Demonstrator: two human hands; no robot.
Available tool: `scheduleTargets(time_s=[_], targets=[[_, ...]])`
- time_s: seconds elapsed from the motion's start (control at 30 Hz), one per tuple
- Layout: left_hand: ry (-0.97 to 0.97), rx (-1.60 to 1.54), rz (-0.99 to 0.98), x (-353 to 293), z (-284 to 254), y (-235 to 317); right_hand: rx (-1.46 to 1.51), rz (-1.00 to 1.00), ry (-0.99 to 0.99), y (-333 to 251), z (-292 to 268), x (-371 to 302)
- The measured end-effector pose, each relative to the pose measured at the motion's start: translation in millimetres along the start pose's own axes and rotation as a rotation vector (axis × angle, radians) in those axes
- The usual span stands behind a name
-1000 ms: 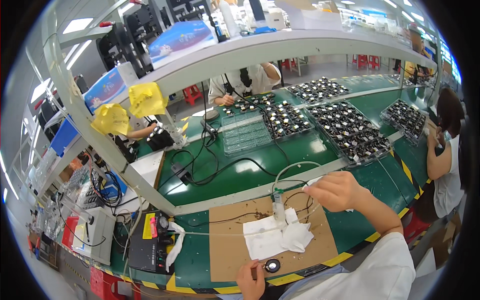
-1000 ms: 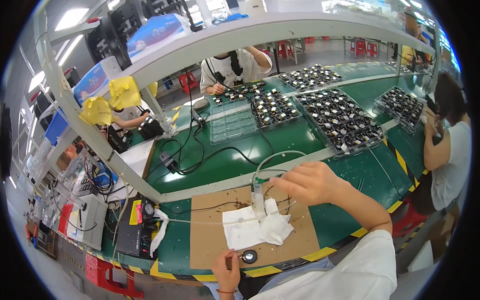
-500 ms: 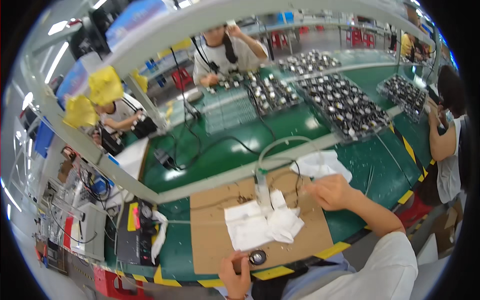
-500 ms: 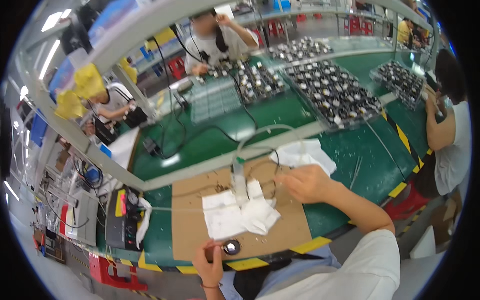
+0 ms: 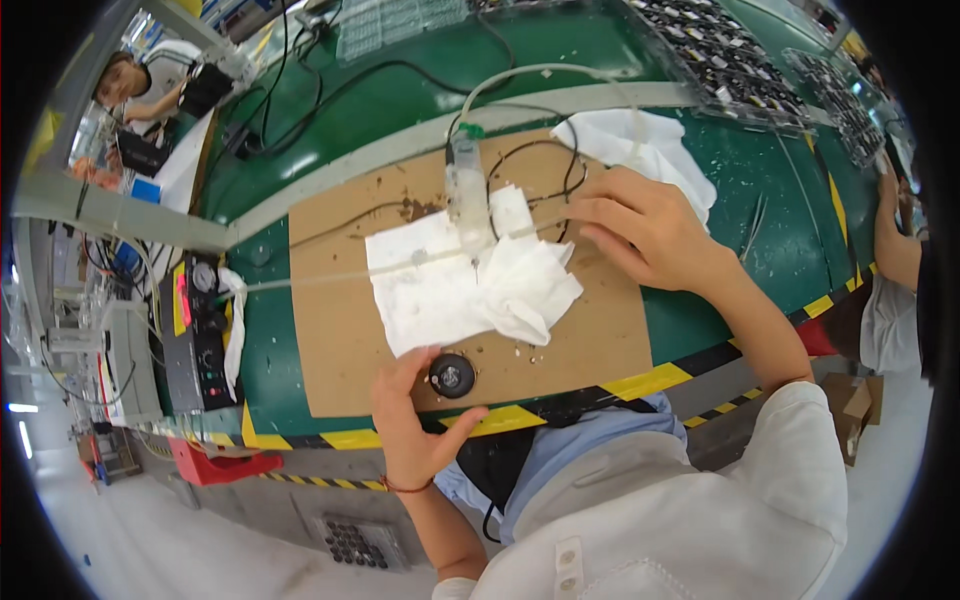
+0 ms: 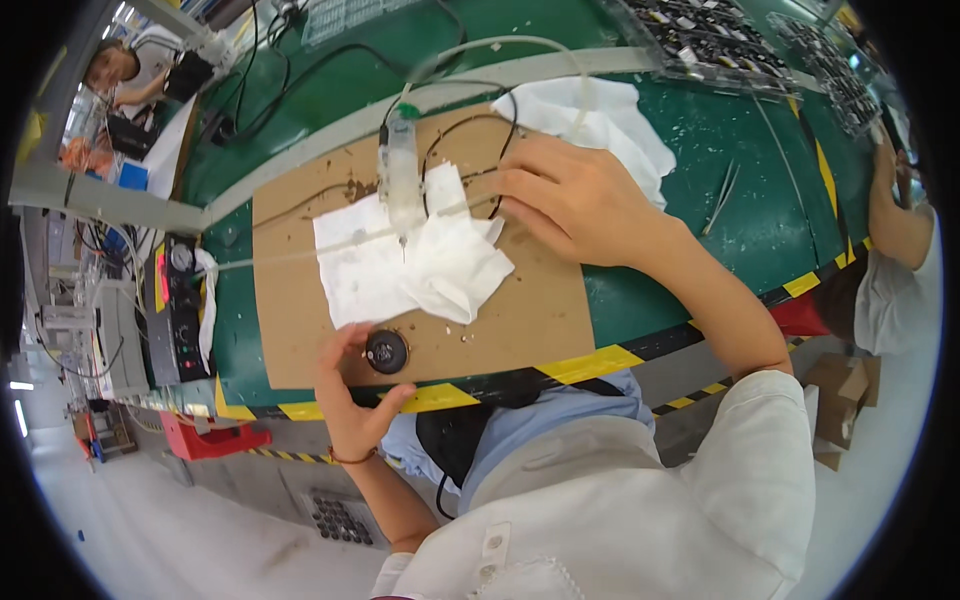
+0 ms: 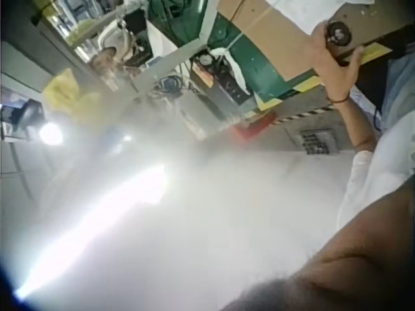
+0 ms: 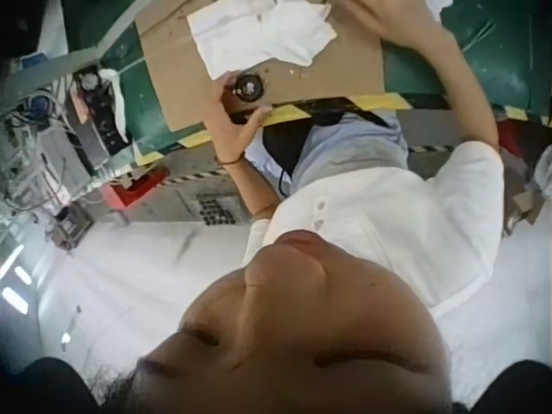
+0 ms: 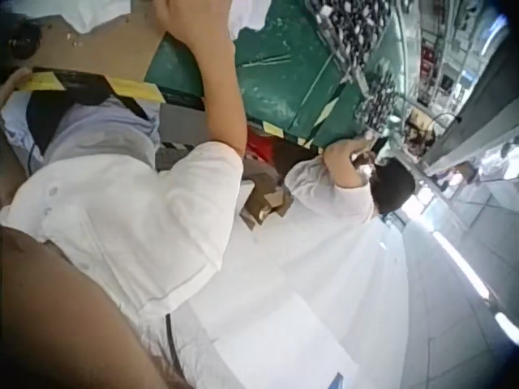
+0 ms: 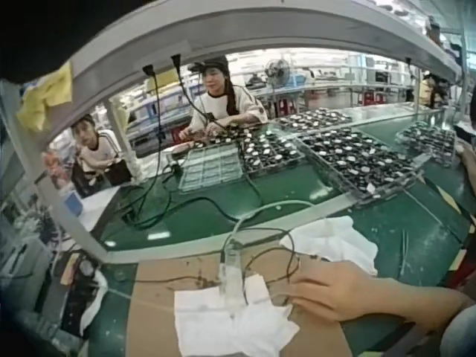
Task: Applying sealant to a small electronic component using a precision dispenser at an assembly line.
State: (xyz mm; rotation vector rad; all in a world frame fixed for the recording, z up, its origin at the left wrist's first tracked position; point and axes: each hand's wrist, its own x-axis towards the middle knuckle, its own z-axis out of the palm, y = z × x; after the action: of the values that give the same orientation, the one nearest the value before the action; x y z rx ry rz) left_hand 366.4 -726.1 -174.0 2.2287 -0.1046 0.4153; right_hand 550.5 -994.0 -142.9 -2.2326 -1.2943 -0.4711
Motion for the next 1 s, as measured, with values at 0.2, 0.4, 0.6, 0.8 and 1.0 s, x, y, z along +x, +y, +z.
scheduleTargets(time_s=[0.2, 0.4, 0.6, 0.8, 1.0], targets=[[0.033, 0.129, 0.059, 3.4, 3.1, 4.1, 0.237, -0.068, -0.149, -37.8, 10.1, 1.6], [0.064, 0.209, 0.006, -4.5, 2.8, 5.5, 0.212, -0.034, -0.191, -57.1, 29.7, 1.1], [0.112, 0.160, -0.034, -8.7, 6.5, 4.9, 0.252, -0.010, -0.209, -54.4, 36.0, -3.9], [0.197, 0.140, -0.038, -10.8, 9.3, 0.8, 0.323, 0.017, -0.109, -47.3, 30.0, 4.3], [0.226, 0.089, -0.043, -4.1, 8.7, -2.0, 0.431, 0.235, -0.026, -30.5, 20.6, 5.0]])
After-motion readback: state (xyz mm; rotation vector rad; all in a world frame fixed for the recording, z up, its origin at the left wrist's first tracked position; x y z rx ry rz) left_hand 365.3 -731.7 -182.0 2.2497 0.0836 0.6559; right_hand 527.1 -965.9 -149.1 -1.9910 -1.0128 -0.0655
